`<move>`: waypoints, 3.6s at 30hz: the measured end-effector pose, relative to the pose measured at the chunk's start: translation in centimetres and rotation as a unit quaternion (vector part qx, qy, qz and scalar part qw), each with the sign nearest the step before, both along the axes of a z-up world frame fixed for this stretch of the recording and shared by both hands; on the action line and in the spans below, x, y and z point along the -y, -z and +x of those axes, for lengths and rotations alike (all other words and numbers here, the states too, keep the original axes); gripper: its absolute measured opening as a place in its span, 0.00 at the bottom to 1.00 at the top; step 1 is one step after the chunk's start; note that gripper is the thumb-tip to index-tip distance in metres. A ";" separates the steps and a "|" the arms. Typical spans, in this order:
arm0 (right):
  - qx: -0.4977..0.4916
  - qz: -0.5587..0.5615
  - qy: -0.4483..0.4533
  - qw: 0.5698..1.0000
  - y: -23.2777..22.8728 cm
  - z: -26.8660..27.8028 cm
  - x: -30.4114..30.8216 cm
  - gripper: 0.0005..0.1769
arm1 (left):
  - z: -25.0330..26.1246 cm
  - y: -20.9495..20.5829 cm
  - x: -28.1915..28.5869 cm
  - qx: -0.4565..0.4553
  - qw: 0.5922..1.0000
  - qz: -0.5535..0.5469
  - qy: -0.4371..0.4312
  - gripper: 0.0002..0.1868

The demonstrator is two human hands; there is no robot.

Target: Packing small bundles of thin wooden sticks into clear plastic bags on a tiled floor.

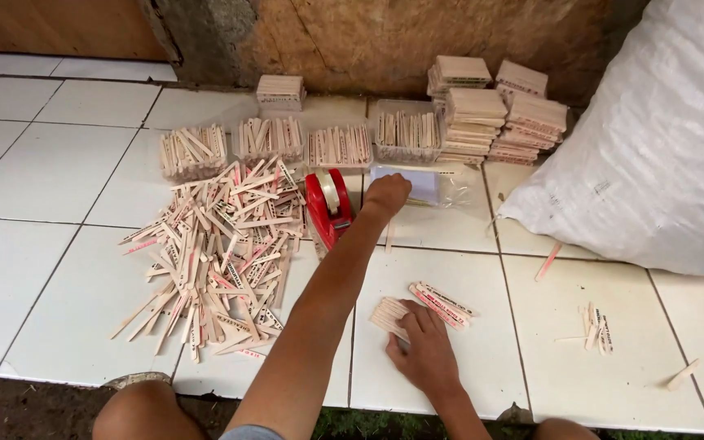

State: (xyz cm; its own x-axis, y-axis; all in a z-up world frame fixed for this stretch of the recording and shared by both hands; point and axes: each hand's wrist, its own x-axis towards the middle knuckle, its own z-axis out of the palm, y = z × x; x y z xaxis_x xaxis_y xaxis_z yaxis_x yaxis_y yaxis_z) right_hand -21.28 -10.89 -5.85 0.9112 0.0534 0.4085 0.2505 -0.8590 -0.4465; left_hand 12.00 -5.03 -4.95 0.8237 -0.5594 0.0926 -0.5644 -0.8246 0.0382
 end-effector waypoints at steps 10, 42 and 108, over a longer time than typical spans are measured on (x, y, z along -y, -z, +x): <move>-0.015 -0.041 0.018 0.999 0.5 0.3 -0.4 0.16 | -3.6 -1.6 7.7 0.026 0.972 -0.055 0.225 0.23; 0.001 -0.006 -0.012 1.000 -0.3 0.0 -0.2 0.35 | -8.5 3.1 11.2 0.083 0.979 -0.107 0.155 0.08; -0.024 -0.051 -0.073 0.996 -0.5 0.4 0.6 0.11 | -27.2 -4.5 -19.8 -0.173 0.962 -0.186 0.097 0.31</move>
